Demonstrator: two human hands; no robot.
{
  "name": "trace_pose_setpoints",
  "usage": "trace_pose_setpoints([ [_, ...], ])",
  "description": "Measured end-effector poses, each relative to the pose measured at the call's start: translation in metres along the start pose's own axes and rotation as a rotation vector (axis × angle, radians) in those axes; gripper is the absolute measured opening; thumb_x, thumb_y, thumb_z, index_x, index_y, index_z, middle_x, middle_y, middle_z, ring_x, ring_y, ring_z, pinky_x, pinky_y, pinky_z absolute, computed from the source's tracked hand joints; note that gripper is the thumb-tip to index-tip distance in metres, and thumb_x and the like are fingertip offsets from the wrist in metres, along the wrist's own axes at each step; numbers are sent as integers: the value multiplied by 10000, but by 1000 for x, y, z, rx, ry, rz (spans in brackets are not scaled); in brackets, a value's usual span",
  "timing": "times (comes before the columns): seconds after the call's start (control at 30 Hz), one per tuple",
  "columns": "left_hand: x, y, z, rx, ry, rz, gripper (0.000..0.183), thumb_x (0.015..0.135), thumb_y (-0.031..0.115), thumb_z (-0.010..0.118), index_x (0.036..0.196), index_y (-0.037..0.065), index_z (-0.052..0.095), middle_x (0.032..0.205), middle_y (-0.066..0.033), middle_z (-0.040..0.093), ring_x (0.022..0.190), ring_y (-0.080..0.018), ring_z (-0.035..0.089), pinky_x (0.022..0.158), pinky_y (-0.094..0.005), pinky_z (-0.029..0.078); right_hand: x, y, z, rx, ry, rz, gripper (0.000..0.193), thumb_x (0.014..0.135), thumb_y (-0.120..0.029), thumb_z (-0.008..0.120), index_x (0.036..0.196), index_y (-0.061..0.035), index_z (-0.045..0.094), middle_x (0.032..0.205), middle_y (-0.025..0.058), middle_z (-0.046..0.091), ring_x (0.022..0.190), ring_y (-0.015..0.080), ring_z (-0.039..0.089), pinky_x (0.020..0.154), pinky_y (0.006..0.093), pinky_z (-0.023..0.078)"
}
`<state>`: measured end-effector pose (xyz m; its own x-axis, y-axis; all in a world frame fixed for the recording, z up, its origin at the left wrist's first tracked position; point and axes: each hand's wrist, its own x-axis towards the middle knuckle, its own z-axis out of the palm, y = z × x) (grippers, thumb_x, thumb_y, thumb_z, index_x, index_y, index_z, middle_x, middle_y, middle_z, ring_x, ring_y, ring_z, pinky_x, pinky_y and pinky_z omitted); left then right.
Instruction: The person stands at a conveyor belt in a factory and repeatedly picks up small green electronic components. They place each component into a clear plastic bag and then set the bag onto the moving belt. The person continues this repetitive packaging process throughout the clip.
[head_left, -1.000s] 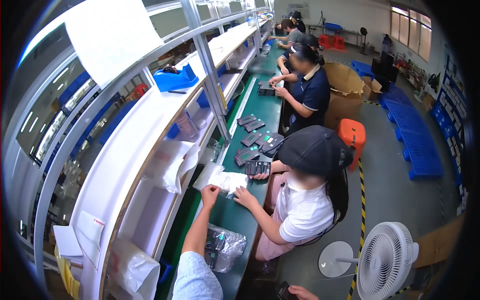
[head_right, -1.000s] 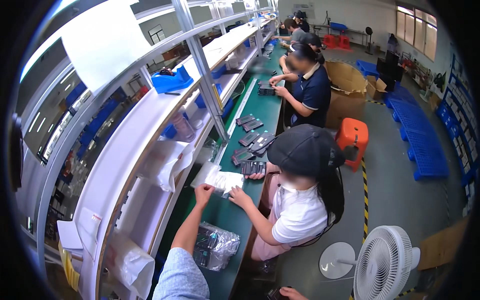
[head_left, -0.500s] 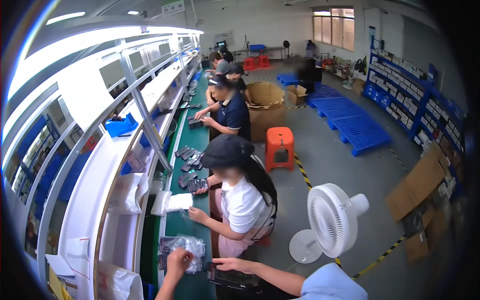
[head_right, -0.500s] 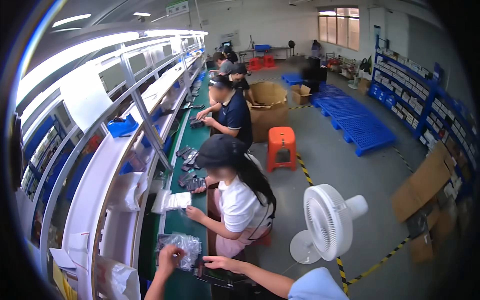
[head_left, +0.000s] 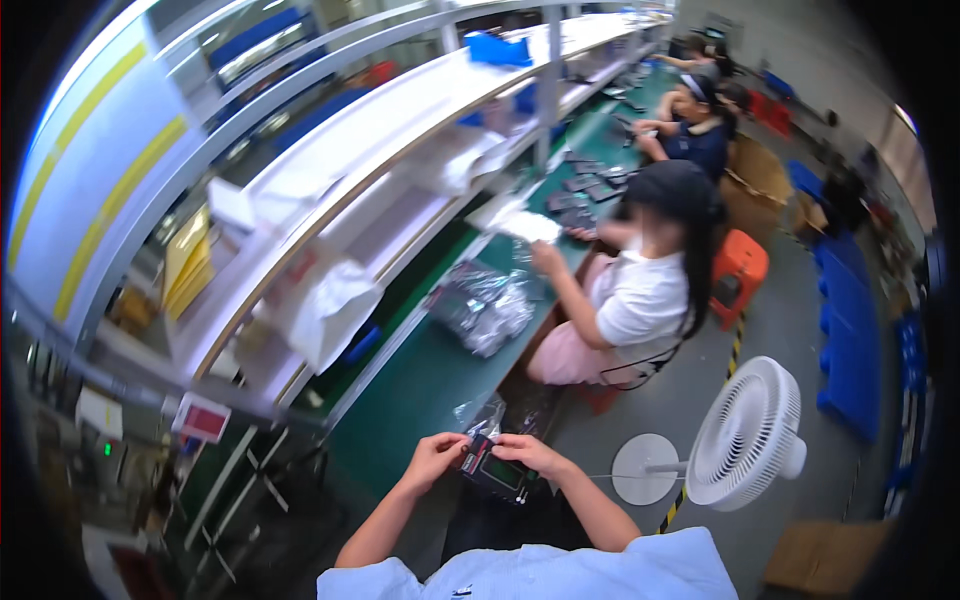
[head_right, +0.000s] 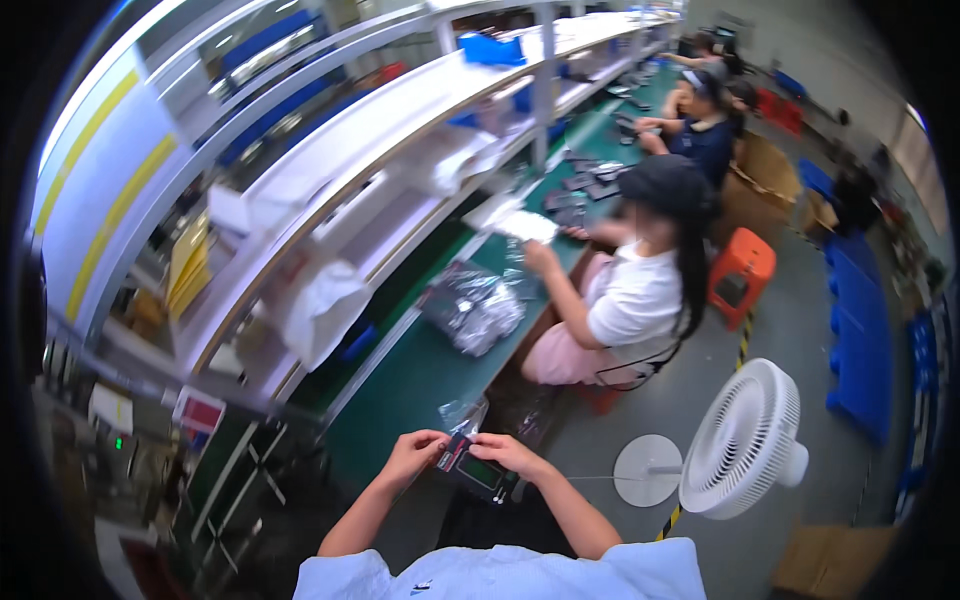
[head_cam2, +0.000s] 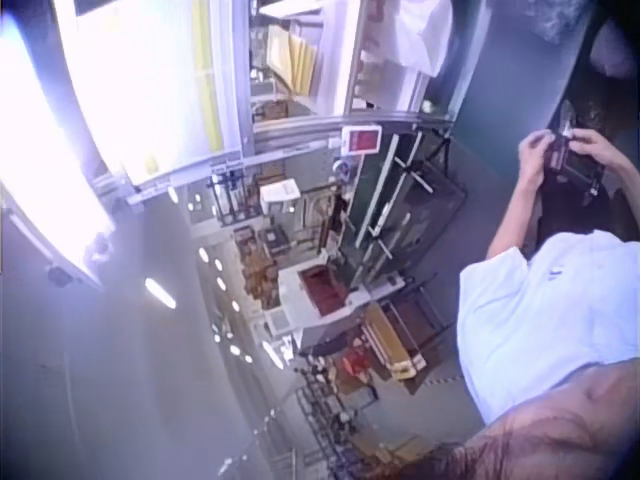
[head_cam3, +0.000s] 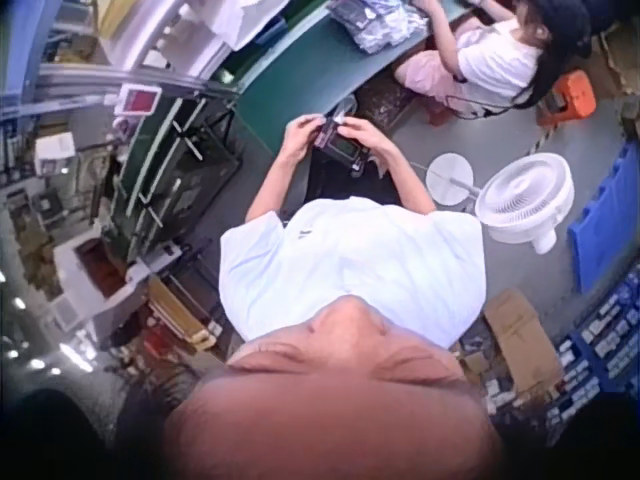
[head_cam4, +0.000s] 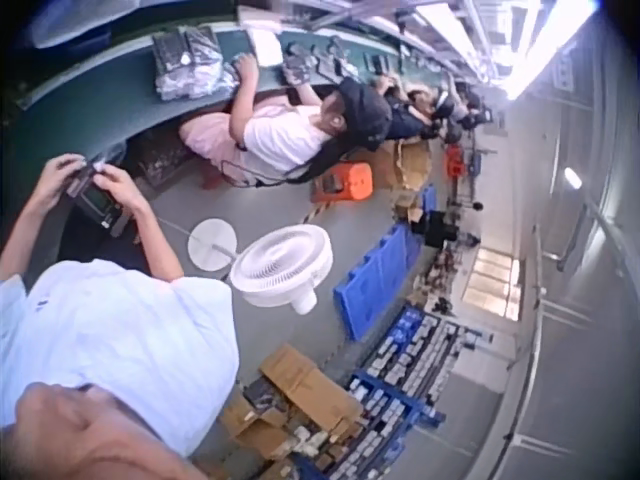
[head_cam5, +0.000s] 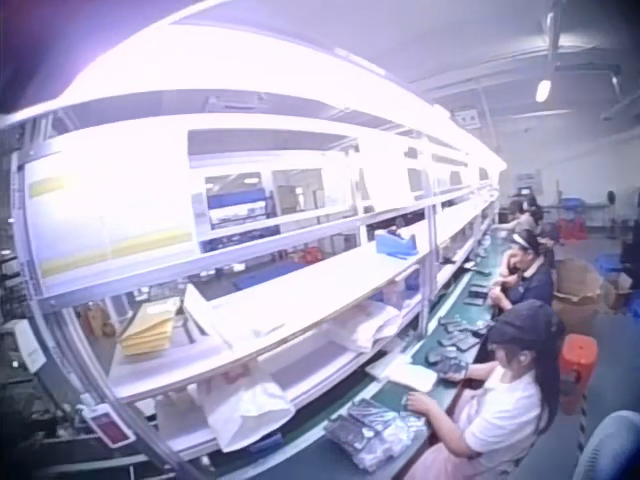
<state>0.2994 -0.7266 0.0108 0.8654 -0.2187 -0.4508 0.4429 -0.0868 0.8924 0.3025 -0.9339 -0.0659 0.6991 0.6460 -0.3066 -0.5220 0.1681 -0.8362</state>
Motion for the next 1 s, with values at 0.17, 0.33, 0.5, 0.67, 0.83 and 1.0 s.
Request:
trace_pose_setpoints([
  [0.17, -39, -56, -15, -552, 284, -67, 173, 794, 44, 609, 955, -19, 591, 831, -79, 618, 744, -132, 597, 676, -237, 494, 11, 17, 40, -73, -106, 79, 331, 864, -210, 549, 1149, -44, 521, 1005, -22, 560, 920, 55, 501, 822, 211, 393],
  [0.33, -69, -98, -36, -845, 491, 32, 183, 756, -12, 623, 931, -3, 573, 851, -99, 616, 764, -166, 610, 708, -262, 507, 26, 19, 81, -129, -154, 145, 356, 860, -219, 553, 1164, -40, 511, 1014, -14, 562, 929, 69, 503, 838, 228, 391],
  [0.5, -90, -116, -68, -909, 589, 121, 154, 784, 14, 601, 935, 10, 575, 861, -100, 617, 758, -164, 607, 703, -264, 503, 52, 37, 113, -189, -180, 202, 428, 863, -227, 549, 1226, -18, 460, 1080, 42, 551, 993, 111, 491, 884, 253, 378],
  [0.67, -113, -129, -106, -557, 714, 254, 199, 792, 27, 602, 983, -16, 568, 851, -63, 607, 795, -125, 586, 722, -242, 488, 80, 42, 155, -206, -229, 286, 469, 856, -215, 550, 1264, -26, 416, 1079, 34, 550, 988, 108, 488, 893, 248, 362],
  [0.83, -133, -135, -145, -405, 769, 286, 199, 773, -4, 607, 969, -27, 576, 833, -57, 607, 777, -99, 578, 728, -216, 472, 104, 40, 190, -234, -354, 438, 636, 834, -245, 576, 1335, -1, 271, 1079, 79, 558, 1005, 127, 496, 908, 243, 343],
  [1.0, -151, -157, -177, -271, 706, 264, 187, 757, -5, 621, 941, -20, 589, 823, -57, 610, 759, -96, 579, 711, -215, 475, 133, 58, 218, -223, -326, 417, 614, 846, -225, 556, 1333, 7, 263, 1053, 115, 573, 981, 148, 533, 876, 255, 385],
])
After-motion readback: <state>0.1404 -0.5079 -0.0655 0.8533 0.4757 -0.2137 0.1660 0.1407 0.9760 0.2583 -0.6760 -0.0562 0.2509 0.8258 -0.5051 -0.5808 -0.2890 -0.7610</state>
